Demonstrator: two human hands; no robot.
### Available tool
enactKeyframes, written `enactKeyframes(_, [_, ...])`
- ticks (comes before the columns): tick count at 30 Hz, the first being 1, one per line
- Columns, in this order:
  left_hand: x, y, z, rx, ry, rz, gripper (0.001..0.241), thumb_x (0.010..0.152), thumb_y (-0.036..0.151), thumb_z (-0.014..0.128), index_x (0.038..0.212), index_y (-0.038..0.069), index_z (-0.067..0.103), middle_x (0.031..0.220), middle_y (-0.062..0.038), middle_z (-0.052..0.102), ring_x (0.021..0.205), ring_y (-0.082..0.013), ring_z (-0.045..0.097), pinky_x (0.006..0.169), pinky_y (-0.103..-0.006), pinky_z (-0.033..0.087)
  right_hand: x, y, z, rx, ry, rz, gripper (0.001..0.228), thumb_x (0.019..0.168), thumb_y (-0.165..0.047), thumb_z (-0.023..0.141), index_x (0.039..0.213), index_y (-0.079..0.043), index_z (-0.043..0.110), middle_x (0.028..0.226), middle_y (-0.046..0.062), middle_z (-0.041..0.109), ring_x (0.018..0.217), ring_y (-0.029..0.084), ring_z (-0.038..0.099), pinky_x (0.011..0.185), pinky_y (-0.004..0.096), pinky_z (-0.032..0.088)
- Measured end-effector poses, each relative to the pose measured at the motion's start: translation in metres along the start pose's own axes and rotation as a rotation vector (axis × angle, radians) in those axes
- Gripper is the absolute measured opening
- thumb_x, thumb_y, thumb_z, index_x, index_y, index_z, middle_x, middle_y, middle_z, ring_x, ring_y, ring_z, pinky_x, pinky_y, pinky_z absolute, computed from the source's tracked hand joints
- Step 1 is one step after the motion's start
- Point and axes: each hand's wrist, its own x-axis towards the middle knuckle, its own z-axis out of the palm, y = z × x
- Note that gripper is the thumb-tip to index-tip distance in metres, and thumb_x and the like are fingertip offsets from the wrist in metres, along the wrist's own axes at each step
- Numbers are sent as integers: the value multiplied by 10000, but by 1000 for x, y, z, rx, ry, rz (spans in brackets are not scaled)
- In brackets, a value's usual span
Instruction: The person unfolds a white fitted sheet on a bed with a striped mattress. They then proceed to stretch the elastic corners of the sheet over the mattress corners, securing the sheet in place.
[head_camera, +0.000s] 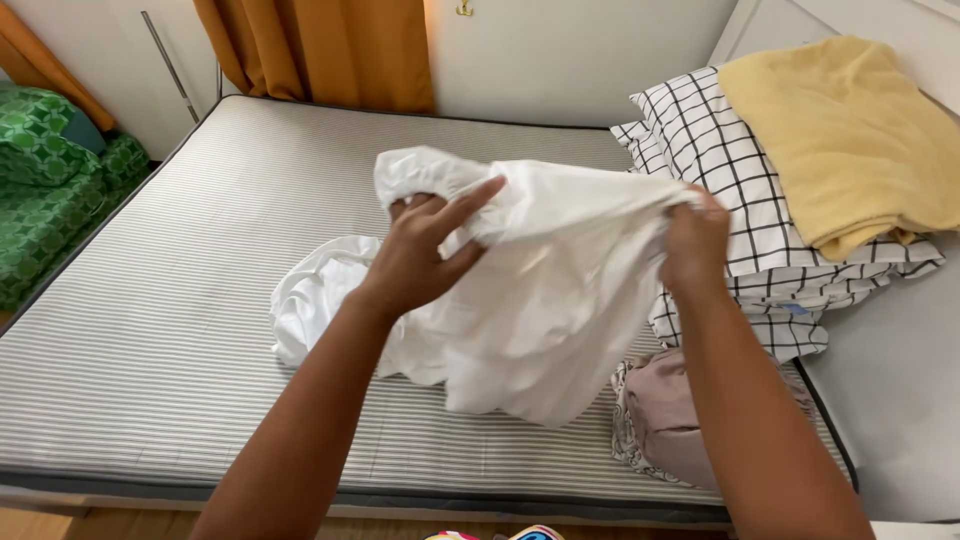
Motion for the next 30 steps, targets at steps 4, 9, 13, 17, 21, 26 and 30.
enactKeyframes(4, [-29,-43,13,187,-60,-127,635,907,224,755,1500,321,551,974,-18,753,1023,-239,671,1039,-454,433,27,-24,-45,230,186,-172,170,978,-6,582,1116,-8,681,1014,88,729,885,173,730,786,303,642])
enactKeyframes(9, [-95,-106,65,178,-374,-384,411,946,247,665,1349,332,649,1573,4,540,1383,-241,532,1158,-404,422,29,-50,-78,500,333,-275,359,921,29,462,1252,14,601,1214,204,705,1085,333,780,908,434,673])
enactKeyframes(13, [-124,-122,85,235,-477,-607,566,905,272,724,1445,224,562,1567,-67,471,1441,-274,433,1191,-401,362,24,-41,-85,519,405,-230,389,898,28,424,1265,-4,550,1222,205,671,1103,362,764,888,466,674])
enactKeyframes(17, [-132,-127,94,-440,-154,-995,788,853,248,785,1520,119,385,1556,-91,430,1473,-264,364,1183,-453,348,13,-17,-79,414,382,-163,300,988,30,509,1282,-9,557,1230,186,680,1079,307,765,924,415,655])
enactKeyframes(21, [-111,-104,81,-1399,273,-938,423,946,326,662,1271,84,542,1425,-87,569,1387,-310,551,1074,-588,501,-4,10,-63,101,200,78,359,944,87,477,1234,-22,657,1155,158,709,984,229,748,878,324,630])
enactKeyframes(26, [-86,-72,68,-1527,280,-695,431,1056,474,511,1257,118,646,1235,-63,681,1217,-268,608,1052,-523,497,-48,8,-39,-94,-9,235,298,927,90,500,1179,-3,629,1101,175,738,956,207,742,866,312,640])
enactKeyframes(30, [-81,-45,60,-1785,378,-546,523,1042,531,451,1288,114,647,1202,-66,722,1168,-261,664,1027,-486,498,-66,23,-43,-98,-125,291,415,865,157,473,1218,9,635,1117,153,738,939,188,719,857,320,619])
